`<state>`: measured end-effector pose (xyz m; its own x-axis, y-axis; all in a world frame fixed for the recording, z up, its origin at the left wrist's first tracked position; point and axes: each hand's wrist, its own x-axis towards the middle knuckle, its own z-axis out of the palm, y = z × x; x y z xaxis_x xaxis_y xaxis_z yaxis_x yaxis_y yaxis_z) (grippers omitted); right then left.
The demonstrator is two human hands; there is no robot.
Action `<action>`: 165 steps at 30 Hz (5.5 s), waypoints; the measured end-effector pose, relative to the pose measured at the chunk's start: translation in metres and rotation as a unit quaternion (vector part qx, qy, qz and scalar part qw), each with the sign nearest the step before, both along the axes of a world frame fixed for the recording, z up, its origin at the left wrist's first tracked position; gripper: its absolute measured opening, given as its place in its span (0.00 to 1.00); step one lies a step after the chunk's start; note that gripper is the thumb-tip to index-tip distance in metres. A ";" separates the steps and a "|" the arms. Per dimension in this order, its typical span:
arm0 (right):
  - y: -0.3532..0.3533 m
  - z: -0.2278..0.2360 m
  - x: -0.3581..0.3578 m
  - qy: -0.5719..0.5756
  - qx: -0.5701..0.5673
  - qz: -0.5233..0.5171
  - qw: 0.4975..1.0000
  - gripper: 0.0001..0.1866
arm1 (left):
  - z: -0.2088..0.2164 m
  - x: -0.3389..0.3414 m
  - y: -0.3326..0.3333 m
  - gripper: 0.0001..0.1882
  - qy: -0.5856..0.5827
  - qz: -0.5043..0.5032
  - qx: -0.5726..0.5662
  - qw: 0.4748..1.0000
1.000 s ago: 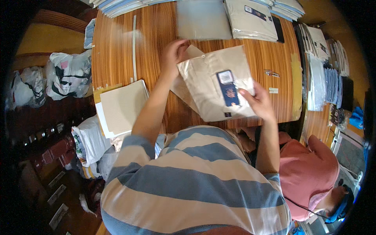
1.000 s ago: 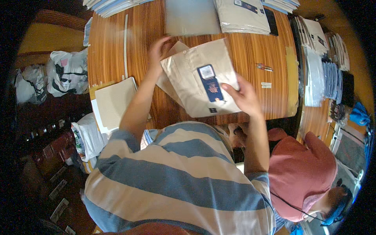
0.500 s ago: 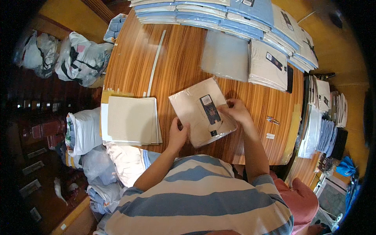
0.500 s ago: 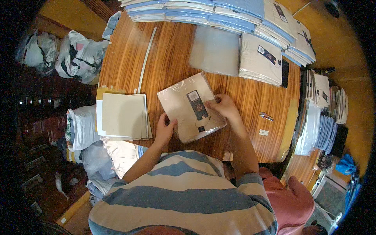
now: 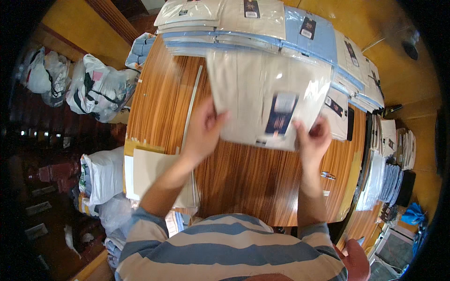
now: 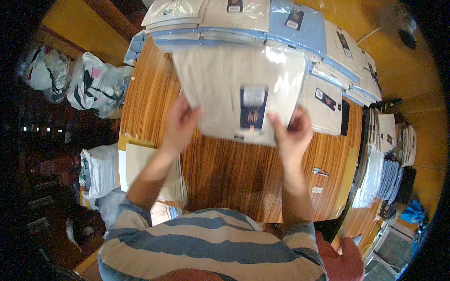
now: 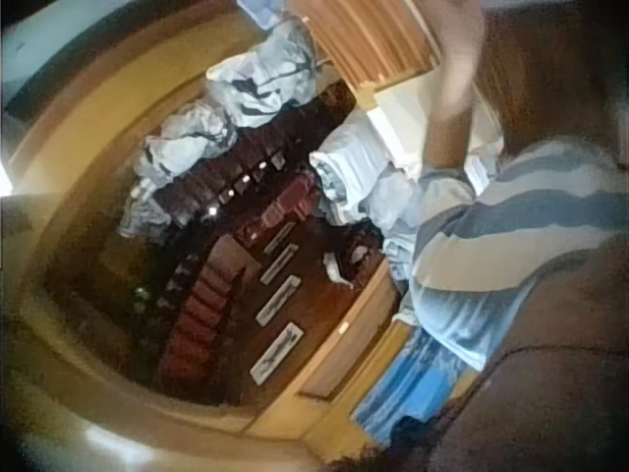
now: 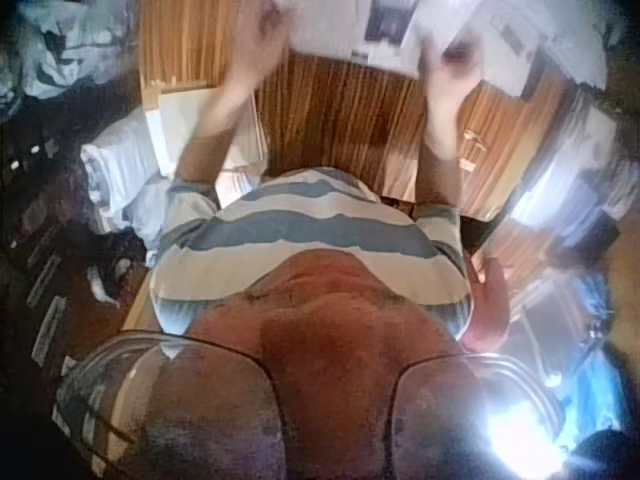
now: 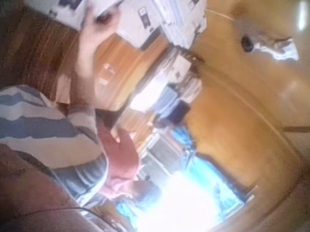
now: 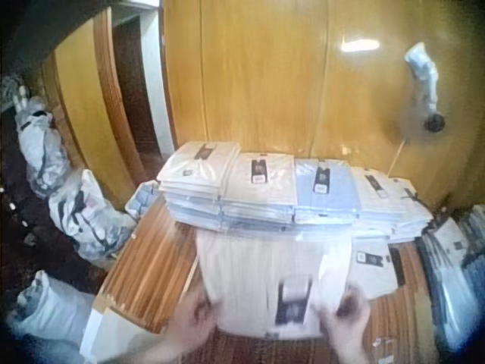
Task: The person folds t-shirts and places them into plastic bags on a wooden table, then stacks the bagged shirts.
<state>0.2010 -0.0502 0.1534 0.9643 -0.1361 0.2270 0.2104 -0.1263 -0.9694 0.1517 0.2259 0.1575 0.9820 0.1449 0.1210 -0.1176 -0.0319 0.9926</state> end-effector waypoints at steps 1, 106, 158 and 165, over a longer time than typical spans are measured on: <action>0.008 0.015 0.035 -0.027 -0.019 -0.014 0.999 0.17 | 0.016 0.037 0.009 0.21 -0.053 0.011 0.026 0.998; -0.174 -0.090 -0.231 0.379 -0.201 0.190 0.883 0.11 | -0.120 -0.076 -0.126 0.39 -0.091 -0.271 0.491 0.823; -0.046 0.050 -0.215 0.026 -0.678 0.168 0.715 0.28 | 0.052 -0.105 -0.129 0.24 -0.077 -0.521 0.560 0.640; -0.070 0.041 -0.221 0.136 -0.483 0.194 0.843 0.20 | 0.007 -0.107 -0.082 0.25 -0.360 -0.117 0.418 0.826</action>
